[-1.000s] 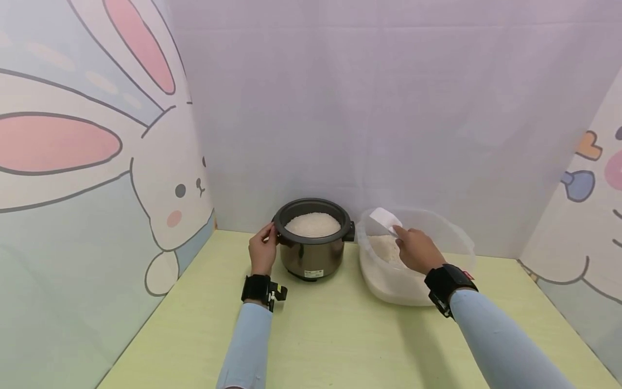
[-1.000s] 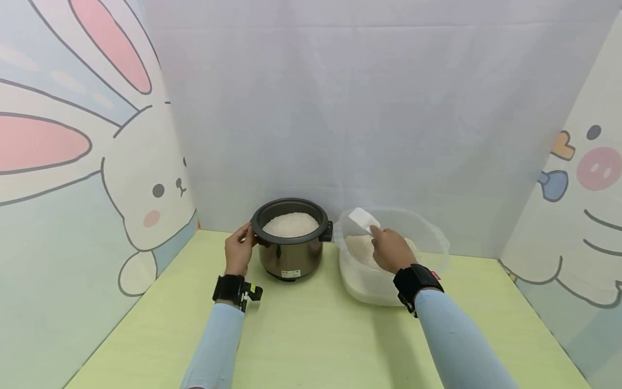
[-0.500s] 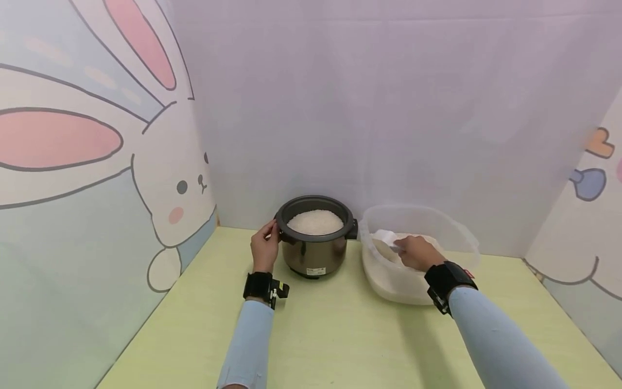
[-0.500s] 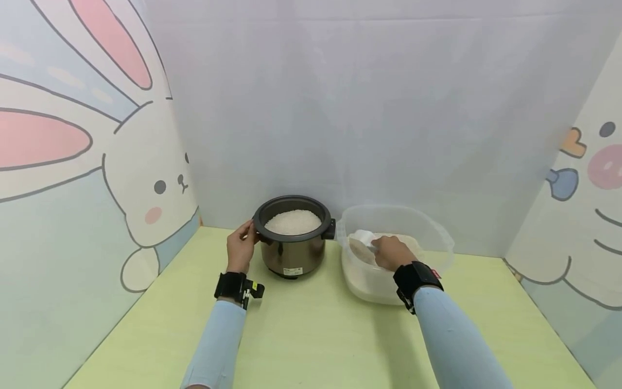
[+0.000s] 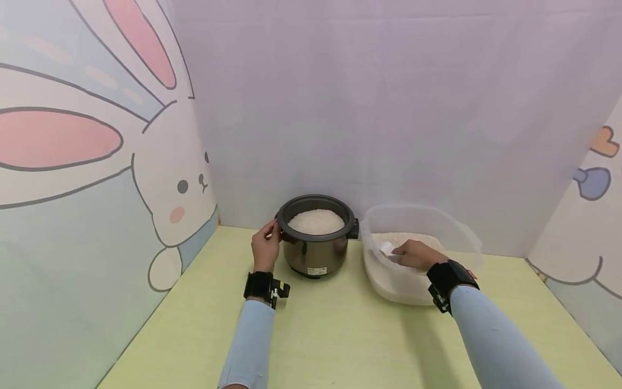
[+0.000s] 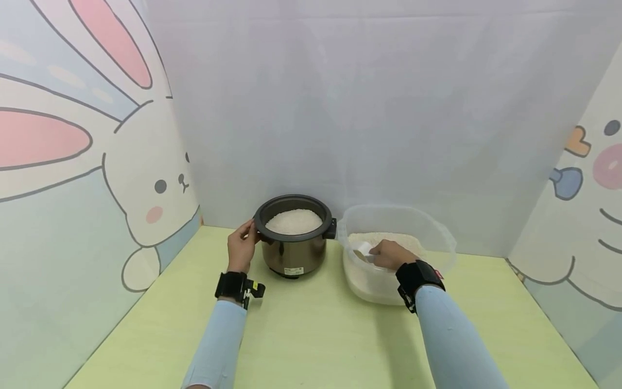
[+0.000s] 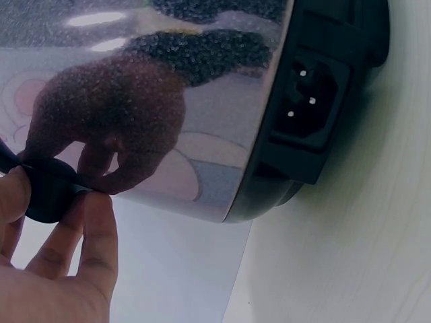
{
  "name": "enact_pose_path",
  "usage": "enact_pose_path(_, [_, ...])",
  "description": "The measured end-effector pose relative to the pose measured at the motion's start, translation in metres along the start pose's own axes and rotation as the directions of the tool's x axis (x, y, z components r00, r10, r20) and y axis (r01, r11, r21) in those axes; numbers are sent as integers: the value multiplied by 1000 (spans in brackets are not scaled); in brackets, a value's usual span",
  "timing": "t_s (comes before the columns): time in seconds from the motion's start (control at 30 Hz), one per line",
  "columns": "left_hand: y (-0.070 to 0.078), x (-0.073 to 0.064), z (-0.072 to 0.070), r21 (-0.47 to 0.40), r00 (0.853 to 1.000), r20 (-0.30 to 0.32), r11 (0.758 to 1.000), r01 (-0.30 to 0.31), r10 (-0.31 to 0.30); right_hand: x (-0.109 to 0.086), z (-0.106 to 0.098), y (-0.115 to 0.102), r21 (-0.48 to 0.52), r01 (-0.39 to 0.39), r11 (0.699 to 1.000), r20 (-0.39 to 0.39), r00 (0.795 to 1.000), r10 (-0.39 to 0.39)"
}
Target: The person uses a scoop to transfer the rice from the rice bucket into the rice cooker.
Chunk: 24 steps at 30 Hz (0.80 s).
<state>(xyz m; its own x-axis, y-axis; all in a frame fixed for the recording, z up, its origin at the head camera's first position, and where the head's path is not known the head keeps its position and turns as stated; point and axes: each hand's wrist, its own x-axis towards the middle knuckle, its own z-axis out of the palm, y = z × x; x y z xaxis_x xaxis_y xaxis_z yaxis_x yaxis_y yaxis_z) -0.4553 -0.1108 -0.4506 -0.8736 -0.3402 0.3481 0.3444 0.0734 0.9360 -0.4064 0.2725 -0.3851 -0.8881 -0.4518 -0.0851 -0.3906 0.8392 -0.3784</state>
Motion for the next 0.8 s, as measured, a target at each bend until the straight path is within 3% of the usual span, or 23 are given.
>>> enact_pose_path(0.3, [-2,1,1,7,1000,-8,1000,0,0,-5,-2,-2,152,-54,987,13,999,53])
enact_pose_path(0.37, [-1,2,1,10,1000,-11,1000,0,0,-7,-4,0,230,-50,972,11,999,49])
enact_pose_path(0.47, [0,1,0,9,1000,-11,1000,-1,1,-8,-6,4,362,-49,931,13,999,48])
enact_pose_path(0.6, [0,1,0,6,1000,-11,1000,-12,12,-10,-9,9,520,-94,849,38,995,87])
enact_pose_path(0.8, [-2,0,-1,1,1000,-3,1000,-17,17,-16,-11,14,627,-139,767,59,990,131])
